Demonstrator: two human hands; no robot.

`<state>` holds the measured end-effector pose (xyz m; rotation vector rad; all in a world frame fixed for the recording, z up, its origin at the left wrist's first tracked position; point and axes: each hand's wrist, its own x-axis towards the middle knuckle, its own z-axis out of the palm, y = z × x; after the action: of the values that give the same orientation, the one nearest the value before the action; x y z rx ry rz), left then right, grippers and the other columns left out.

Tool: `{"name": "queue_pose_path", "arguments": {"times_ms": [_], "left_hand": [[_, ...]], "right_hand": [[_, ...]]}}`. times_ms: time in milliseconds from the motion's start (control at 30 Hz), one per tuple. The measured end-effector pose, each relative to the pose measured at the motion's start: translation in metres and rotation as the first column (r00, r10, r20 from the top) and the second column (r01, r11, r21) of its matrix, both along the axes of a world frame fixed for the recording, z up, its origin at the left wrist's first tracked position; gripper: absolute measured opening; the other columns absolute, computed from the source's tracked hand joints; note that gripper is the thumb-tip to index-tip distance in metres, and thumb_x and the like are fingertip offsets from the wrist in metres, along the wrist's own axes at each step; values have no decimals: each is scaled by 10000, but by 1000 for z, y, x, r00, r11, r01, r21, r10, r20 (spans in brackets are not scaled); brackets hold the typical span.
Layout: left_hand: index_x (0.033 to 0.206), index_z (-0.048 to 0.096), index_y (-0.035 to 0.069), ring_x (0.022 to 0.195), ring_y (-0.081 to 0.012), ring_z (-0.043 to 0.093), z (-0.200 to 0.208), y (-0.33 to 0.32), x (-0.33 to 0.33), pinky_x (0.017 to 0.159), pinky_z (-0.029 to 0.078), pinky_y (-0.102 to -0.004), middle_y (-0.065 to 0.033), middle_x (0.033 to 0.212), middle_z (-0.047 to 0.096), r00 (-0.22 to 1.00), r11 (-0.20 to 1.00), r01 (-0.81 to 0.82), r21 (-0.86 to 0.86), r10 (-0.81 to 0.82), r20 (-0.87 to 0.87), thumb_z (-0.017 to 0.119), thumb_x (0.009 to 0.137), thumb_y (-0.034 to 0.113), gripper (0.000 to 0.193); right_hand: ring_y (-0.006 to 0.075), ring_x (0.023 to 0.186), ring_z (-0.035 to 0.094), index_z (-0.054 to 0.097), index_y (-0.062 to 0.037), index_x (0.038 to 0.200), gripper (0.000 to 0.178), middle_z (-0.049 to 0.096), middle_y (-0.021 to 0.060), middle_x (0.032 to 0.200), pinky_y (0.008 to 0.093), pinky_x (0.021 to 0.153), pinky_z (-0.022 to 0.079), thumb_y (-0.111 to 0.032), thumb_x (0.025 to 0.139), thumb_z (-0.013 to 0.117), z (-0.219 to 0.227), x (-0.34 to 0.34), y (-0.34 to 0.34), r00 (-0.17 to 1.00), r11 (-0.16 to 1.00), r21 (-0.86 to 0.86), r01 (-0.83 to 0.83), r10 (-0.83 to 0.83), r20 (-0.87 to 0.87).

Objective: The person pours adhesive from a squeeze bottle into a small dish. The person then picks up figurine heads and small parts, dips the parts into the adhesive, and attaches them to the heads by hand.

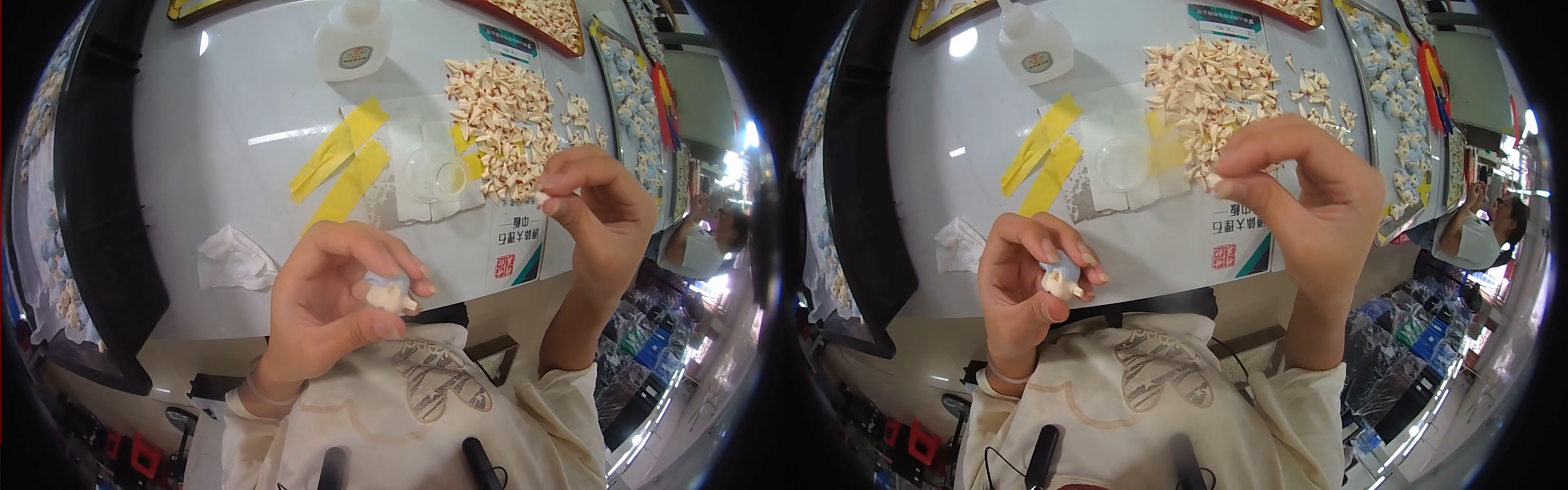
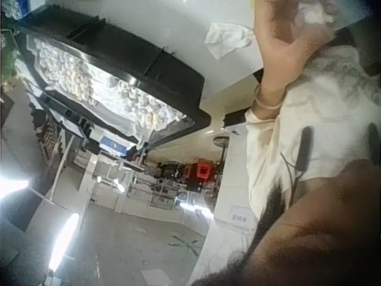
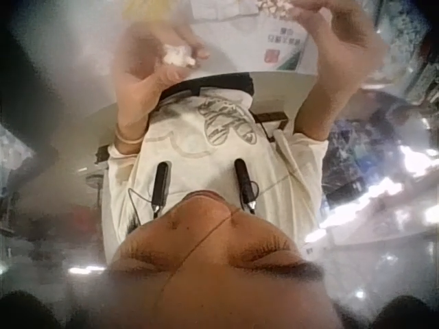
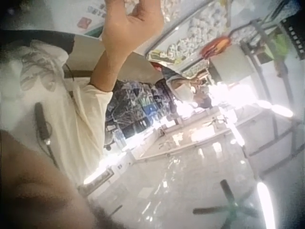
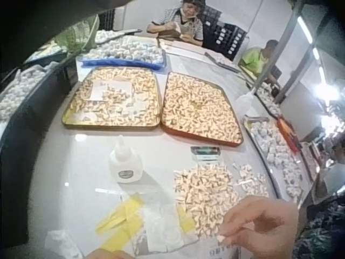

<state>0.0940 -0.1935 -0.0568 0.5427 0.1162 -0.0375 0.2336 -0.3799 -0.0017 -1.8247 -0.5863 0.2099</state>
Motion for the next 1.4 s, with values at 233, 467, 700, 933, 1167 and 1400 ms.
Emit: {"name": "queue_pose_path", "arguments": {"times_ms": [233,467,700,933,1167,1400], "left_hand": [[1073,506,-9,981,-230,527,-15,8,3,871,406,-342,-147,1036,526,959,891,-86,446,-47,280,686,715,-10,401],[1077,513,-24,1014,-232,512,-13,3,2,908,384,-360,-152,1070,507,974,992,-73,101,49,220,658,744,-2,364],[1055,514,-29,1008,-253,517,-15,1,2,910,388,-391,-168,1076,506,976,992,-115,56,102,190,665,755,42,344],[993,491,9,881,-231,562,-5,-8,-1,790,464,-339,-153,1011,509,984,986,-150,77,141,110,703,740,234,399],[1038,531,-38,921,-246,576,-11,-17,-1,832,463,-349,-166,1049,521,959,977,-195,81,173,222,711,717,110,396],[986,591,-43,875,-260,608,-6,-20,-7,783,487,-333,-177,1026,551,952,935,-260,240,207,226,718,695,67,337]], "right_hand": [[158,745,514,579,7,695,157,550,65,749,253,675,391,57,581,674,6,15,43,950,913,-350,-207,273,151],[178,692,492,587,-7,658,166,501,57,695,259,624,377,29,523,677,17,17,57,847,760,-632,-154,431,312],[174,681,484,592,-14,649,149,505,61,699,258,612,368,15,531,677,12,10,57,847,819,-567,-90,362,389],[122,618,424,592,-55,617,167,463,37,689,233,546,299,-52,546,743,0,-43,45,976,977,41,-209,206,75],[102,611,409,602,-64,665,186,464,40,716,208,542,285,-93,612,778,-6,-54,37,976,975,122,-188,199,-86],[103,626,412,593,-63,685,177,473,40,728,202,546,297,-28,621,754,1,-58,33,978,978,56,-199,202,-55]]}}
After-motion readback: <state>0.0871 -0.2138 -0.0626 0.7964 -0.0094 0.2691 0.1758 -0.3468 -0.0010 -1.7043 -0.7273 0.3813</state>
